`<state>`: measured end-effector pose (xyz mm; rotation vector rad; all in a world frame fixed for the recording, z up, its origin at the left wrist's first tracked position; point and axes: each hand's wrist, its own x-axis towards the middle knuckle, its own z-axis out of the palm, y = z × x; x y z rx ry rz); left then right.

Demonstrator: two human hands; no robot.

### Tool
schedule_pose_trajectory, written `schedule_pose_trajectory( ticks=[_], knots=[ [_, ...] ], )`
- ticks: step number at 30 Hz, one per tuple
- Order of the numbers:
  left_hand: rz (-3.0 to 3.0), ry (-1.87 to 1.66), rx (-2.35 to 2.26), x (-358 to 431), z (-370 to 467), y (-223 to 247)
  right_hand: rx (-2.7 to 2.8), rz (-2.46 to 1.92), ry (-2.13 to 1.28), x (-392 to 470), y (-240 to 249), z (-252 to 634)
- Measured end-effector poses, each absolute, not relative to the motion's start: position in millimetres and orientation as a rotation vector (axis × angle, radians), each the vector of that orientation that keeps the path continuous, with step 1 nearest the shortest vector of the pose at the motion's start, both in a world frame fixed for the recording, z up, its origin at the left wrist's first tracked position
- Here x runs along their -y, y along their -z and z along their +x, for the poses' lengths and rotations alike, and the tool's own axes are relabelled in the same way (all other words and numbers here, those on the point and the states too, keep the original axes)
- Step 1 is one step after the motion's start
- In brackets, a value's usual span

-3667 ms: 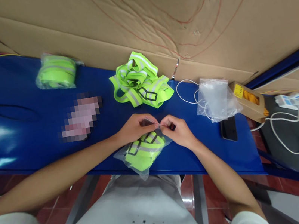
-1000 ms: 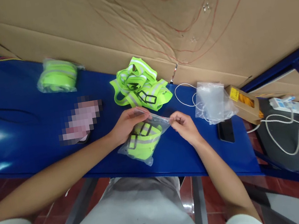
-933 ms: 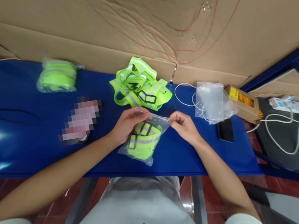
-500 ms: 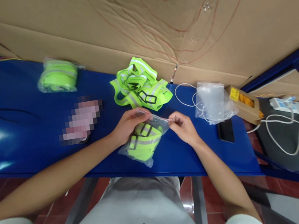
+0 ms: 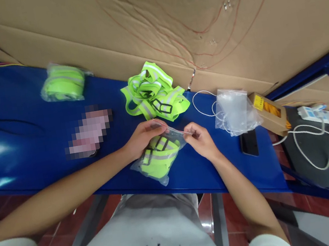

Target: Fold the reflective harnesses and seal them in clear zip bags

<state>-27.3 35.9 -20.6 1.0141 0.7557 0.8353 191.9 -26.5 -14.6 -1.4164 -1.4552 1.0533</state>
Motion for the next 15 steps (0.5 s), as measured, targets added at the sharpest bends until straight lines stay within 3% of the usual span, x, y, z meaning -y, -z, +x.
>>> schedule_pose_trajectory(
  ticks=[15],
  knots=[
    [1.116,-0.803,-0.73,-30.4,-22.7,24.6,1.487,-1.449,-1.103,26.1,13.5,185.2]
  ],
)
